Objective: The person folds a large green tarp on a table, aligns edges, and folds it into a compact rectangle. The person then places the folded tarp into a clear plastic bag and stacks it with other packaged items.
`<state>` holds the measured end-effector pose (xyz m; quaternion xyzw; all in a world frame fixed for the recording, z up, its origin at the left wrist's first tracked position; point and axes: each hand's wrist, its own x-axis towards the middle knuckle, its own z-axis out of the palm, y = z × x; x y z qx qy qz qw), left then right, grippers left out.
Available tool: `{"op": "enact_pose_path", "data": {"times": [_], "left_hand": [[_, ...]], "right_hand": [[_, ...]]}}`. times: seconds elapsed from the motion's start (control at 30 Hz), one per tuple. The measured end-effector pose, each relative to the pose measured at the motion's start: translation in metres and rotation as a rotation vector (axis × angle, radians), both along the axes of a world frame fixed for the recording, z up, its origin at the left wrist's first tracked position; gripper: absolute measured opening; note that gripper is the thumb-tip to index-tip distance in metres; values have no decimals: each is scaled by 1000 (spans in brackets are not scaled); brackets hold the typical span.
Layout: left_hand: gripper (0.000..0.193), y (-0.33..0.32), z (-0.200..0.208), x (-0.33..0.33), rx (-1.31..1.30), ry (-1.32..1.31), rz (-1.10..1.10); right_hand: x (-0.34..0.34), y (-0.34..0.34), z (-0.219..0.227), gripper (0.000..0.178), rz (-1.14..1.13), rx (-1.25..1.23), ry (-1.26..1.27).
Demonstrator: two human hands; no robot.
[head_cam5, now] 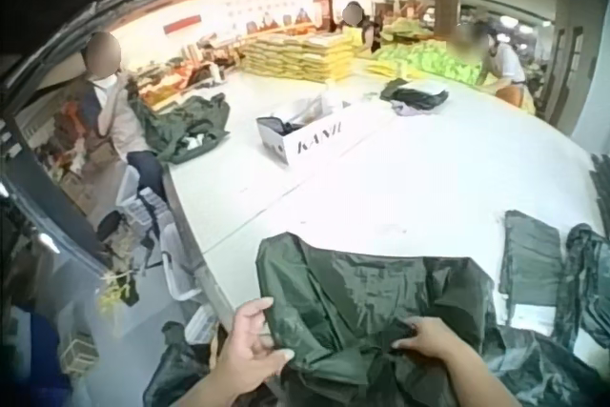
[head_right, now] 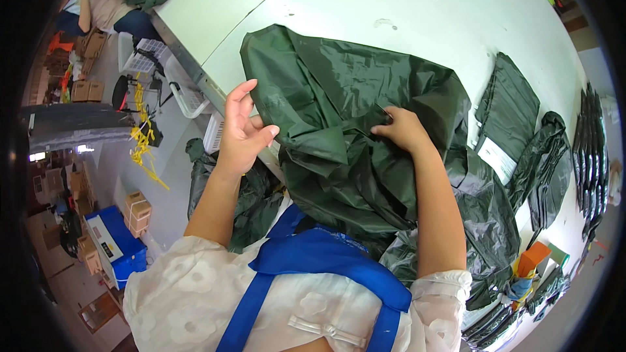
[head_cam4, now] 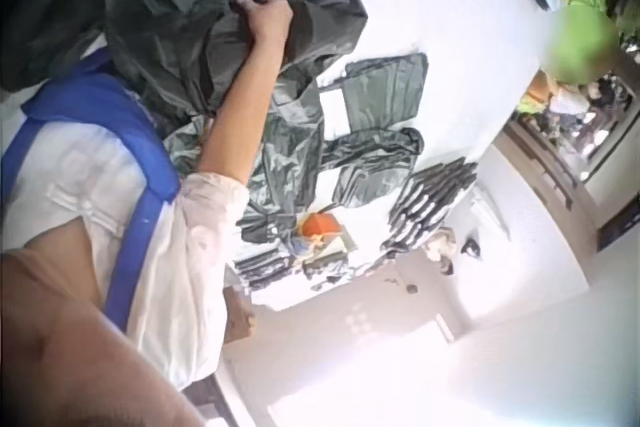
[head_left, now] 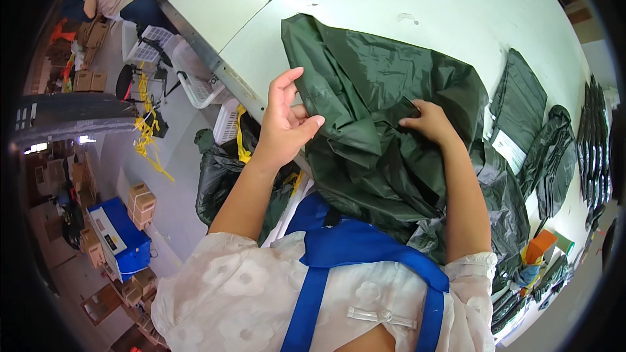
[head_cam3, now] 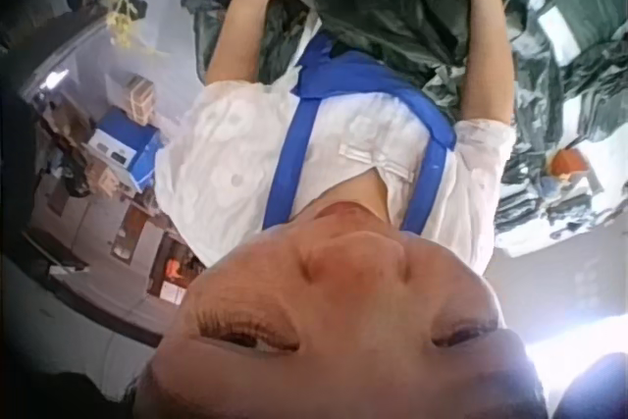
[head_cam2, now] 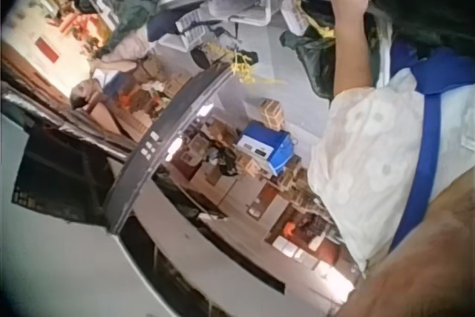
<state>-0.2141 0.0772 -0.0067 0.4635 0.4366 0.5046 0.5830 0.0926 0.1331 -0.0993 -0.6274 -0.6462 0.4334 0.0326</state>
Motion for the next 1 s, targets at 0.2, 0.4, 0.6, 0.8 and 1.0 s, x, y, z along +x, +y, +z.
{"op": "enact_pose_path", "data": {"times": [0.2, 0.4, 0.6, 0.8, 1.0], "left_hand": [[67, -9, 0, -30, -21, 95, 3], [44, 5, -29, -123, -225, 525, 256], [42, 16, -49, -119, 314, 1604, 265], [60, 44, -63, 21, 488, 1133, -494], [84, 60, -99, 102, 653, 1284, -780]], "right_hand": [[33, -36, -10, 18, -294, 199, 241], [40, -46, 0, 43, -401, 356, 148], [33, -55, -19, 45, -421, 293, 178], [57, -97, 65, 23, -773, 521, 852], [150, -163, 106, 25, -1064, 704, 1417]]}}
